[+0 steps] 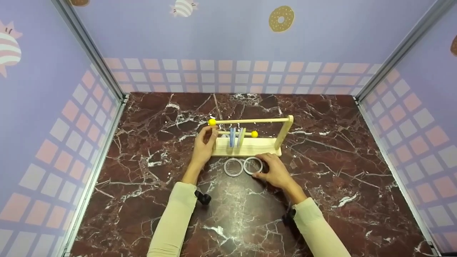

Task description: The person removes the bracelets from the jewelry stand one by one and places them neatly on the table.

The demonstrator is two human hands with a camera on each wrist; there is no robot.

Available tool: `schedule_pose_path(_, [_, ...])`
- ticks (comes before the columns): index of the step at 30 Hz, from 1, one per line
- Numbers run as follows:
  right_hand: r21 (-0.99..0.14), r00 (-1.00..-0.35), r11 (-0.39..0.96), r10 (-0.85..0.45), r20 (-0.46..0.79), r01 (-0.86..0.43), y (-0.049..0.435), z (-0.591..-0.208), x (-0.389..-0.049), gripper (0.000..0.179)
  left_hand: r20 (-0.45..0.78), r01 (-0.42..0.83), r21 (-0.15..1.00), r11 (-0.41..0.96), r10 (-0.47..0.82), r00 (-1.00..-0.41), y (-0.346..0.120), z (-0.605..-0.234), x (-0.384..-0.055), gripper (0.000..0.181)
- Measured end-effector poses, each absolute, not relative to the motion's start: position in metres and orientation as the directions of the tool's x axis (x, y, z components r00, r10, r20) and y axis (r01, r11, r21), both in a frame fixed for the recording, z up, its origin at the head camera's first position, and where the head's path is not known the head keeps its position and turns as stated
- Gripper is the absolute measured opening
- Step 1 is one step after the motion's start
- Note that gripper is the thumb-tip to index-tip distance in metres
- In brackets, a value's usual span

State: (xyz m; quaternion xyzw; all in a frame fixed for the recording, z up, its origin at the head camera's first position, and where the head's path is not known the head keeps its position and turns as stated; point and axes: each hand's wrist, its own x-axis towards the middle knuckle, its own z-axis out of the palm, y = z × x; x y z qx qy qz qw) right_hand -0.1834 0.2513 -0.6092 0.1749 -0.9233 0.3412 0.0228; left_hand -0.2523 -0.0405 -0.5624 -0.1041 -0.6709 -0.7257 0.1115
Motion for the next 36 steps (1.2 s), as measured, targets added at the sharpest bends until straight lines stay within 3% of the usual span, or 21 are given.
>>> schedule_pose_path(22, [-0.555,-0.912,0.726,-0.365,0.189,-0.406,0.2501,-0.6079,-0.1839,0.068,0.277,0.278,0.958,-0.071,-0.014,-0.961,-0.0402,-0.5629,-0.2484,0.028])
schedule_pose_path(36, [-0.571,-0.927,0.734,-0.34,0.159,-0.367,0.2494,-0.6081,-0.1841,0.071,0.277,0.278,0.959,-0.048,-0.023,-0.961,-0.0388,-0.5611,-0.2501,0.029])
